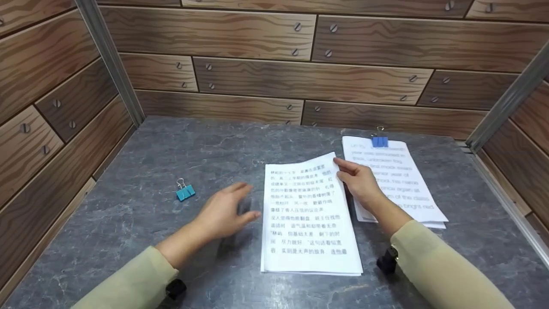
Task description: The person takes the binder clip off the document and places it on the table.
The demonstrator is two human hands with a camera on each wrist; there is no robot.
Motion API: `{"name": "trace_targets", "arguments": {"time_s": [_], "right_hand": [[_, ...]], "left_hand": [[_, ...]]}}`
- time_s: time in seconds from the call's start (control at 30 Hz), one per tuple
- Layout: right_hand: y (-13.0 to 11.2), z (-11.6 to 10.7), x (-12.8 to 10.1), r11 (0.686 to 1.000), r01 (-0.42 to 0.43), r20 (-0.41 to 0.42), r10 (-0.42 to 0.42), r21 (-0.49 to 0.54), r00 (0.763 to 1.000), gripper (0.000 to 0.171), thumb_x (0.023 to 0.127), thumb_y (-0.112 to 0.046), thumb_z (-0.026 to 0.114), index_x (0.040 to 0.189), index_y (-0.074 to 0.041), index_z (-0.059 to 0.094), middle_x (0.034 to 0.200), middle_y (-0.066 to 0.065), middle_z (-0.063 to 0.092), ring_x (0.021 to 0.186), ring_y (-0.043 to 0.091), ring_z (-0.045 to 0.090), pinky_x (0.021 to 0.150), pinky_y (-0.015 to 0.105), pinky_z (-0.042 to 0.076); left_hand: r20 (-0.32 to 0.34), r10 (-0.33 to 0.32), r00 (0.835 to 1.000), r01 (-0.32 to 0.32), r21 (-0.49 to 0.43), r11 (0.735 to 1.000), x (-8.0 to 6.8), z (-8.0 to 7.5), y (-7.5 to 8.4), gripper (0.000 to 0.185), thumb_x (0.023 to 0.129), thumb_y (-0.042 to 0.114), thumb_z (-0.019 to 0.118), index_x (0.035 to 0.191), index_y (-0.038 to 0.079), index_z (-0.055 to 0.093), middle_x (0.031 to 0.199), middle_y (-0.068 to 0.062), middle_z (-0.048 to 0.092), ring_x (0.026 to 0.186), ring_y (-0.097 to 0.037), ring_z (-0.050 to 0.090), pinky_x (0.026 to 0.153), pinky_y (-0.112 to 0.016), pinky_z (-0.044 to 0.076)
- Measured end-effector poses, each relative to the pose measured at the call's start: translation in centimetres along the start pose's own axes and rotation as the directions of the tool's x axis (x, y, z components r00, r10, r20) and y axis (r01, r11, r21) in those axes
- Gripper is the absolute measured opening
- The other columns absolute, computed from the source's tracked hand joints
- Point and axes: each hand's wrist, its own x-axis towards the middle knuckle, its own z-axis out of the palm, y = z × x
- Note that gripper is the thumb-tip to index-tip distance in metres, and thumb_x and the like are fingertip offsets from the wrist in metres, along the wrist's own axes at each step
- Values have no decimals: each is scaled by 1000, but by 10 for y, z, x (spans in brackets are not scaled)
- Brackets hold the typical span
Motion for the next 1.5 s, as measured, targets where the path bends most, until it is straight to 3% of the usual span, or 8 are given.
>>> {"name": "trace_targets", "arguments": {"time_s": [0.2, 0.33, 0.4, 0.6, 0.77, 0.9, 1.13, 1.5], "right_hand": [[-3, -11, -9, 996, 29, 68, -23, -89, 997, 56, 108, -9, 61, 159, 3, 42, 164, 21, 41, 152, 36, 40, 118, 34, 41], [-11, -16, -24, 961, 68, 101, -42, -268, 994, 63, 106, -17, 66, 161, -1, 41, 165, 20, 40, 152, 41, 40, 122, 48, 36], [-14, -17, -36, 906, 124, 132, -76, -405, 988, 67, 104, -23, 71, 162, -4, 43, 164, 21, 42, 150, 43, 42, 122, 54, 36], [-13, -14, -84, 640, 361, 315, -190, -679, 930, 78, 96, -40, 79, 159, -6, 48, 161, 30, 42, 149, 54, 35, 118, 70, 31], [-7, -13, -116, 547, 437, 425, -158, -714, 891, 87, 93, -53, 78, 162, -11, 47, 165, 28, 35, 154, 53, 27, 119, 74, 24], [-4, -15, -133, 521, 491, 496, -142, -699, 857, 87, 93, -61, 73, 161, -13, 48, 165, 28, 36, 153, 54, 29, 117, 77, 25], [-1, -19, -151, 531, 514, 557, -93, -673, 825, 74, 98, -62, 65, 155, -15, 58, 161, 30, 42, 151, 52, 34, 117, 77, 25], [3, -17, -152, 557, 515, 566, -95, -652, 819, 73, 99, -59, 68, 154, -12, 58, 161, 31, 40, 149, 53, 37, 117, 73, 29]], "left_hand": [[123, 65, 990, -81, 126, 989, 0, 17, 22, 82, 96, 50, 76, 153, -3, 52, 156, -33, 47, 146, -51, 44, 121, -63, 32], [223, 58, 973, -104, 199, 974, -2, 25, 34, 88, 98, 58, 70, 157, -2, 47, 161, -31, 41, 151, -47, 37, 124, -62, 27], [262, 50, 964, -111, 225, 968, -4, 29, 39, 89, 99, 61, 67, 159, -2, 45, 164, -29, 39, 153, -46, 35, 125, -61, 26], [334, 39, 942, -143, 292, 946, -10, 38, 49, 93, 100, 66, 62, 161, 0, 42, 167, -24, 36, 156, -42, 31, 127, -59, 22], [368, 32, 929, -161, 324, 932, -15, 43, 54, 96, 98, 69, 61, 162, 0, 41, 167, -22, 36, 156, -39, 32, 127, -59, 21], [396, 35, 918, -176, 326, 929, -20, 44, 57, 97, 98, 70, 60, 162, 0, 41, 168, -23, 35, 156, -38, 33, 127, -58, 22], [470, 7, 883, -165, 296, 941, -24, 45, 56, 95, 99, 72, 58, 162, 3, 42, 167, -22, 37, 155, -38, 34, 127, -57, 24], [457, 20, 889, -181, 310, 933, -25, 48, 52, 93, 99, 72, 57, 160, 3, 46, 164, -23, 41, 153, -38, 39, 126, -54, 28]]}}
